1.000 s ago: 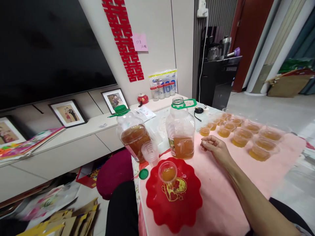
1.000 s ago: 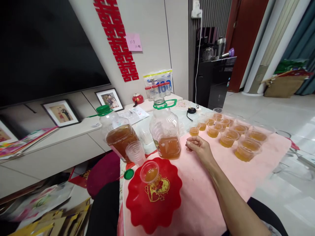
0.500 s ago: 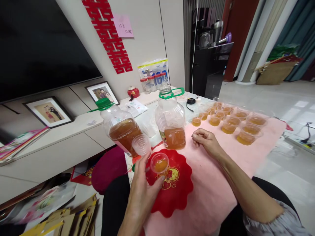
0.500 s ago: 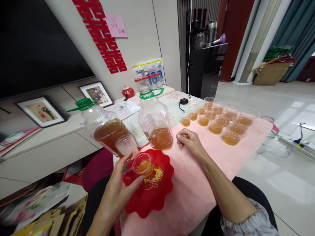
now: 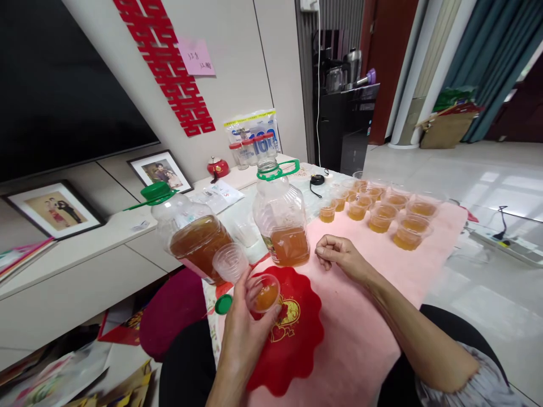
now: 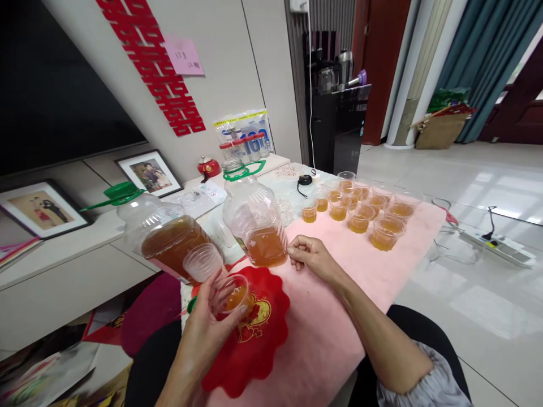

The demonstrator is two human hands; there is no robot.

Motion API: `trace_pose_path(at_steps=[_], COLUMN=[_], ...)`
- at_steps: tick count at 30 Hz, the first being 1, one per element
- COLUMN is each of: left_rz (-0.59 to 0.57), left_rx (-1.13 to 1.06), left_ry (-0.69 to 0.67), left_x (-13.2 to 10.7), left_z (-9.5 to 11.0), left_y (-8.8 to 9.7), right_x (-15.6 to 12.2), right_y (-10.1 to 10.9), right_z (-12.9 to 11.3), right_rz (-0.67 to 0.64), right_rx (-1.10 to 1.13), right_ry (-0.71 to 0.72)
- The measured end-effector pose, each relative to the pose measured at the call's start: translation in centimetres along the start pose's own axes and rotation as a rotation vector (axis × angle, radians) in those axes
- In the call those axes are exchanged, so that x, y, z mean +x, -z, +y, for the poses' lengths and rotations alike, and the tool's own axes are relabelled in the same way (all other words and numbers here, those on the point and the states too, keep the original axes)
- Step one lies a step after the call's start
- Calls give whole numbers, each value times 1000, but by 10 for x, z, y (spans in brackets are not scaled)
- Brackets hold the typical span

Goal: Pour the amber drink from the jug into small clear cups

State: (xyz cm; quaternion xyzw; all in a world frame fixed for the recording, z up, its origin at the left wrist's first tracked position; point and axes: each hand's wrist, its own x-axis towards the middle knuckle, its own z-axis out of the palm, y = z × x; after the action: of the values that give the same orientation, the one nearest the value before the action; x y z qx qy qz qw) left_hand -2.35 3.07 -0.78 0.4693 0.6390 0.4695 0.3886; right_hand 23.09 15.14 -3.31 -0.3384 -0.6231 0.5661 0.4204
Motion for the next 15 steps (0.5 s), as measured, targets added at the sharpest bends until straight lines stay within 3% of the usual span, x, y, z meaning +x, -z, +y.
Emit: trace_pose_path(at_steps=[10, 15], left_rz=[15, -82], left_rx=[-65, -107], left_ry=[-33, -63], left_x=[-15, -25], left_z=[20, 33], left_y=[-10, -22], right_x=[-12, -17], right_y=[-10, -18], right_z=[-19, -26], right_rz=[-125, -250], right_rx=[74, 140], right_ry=[27, 11])
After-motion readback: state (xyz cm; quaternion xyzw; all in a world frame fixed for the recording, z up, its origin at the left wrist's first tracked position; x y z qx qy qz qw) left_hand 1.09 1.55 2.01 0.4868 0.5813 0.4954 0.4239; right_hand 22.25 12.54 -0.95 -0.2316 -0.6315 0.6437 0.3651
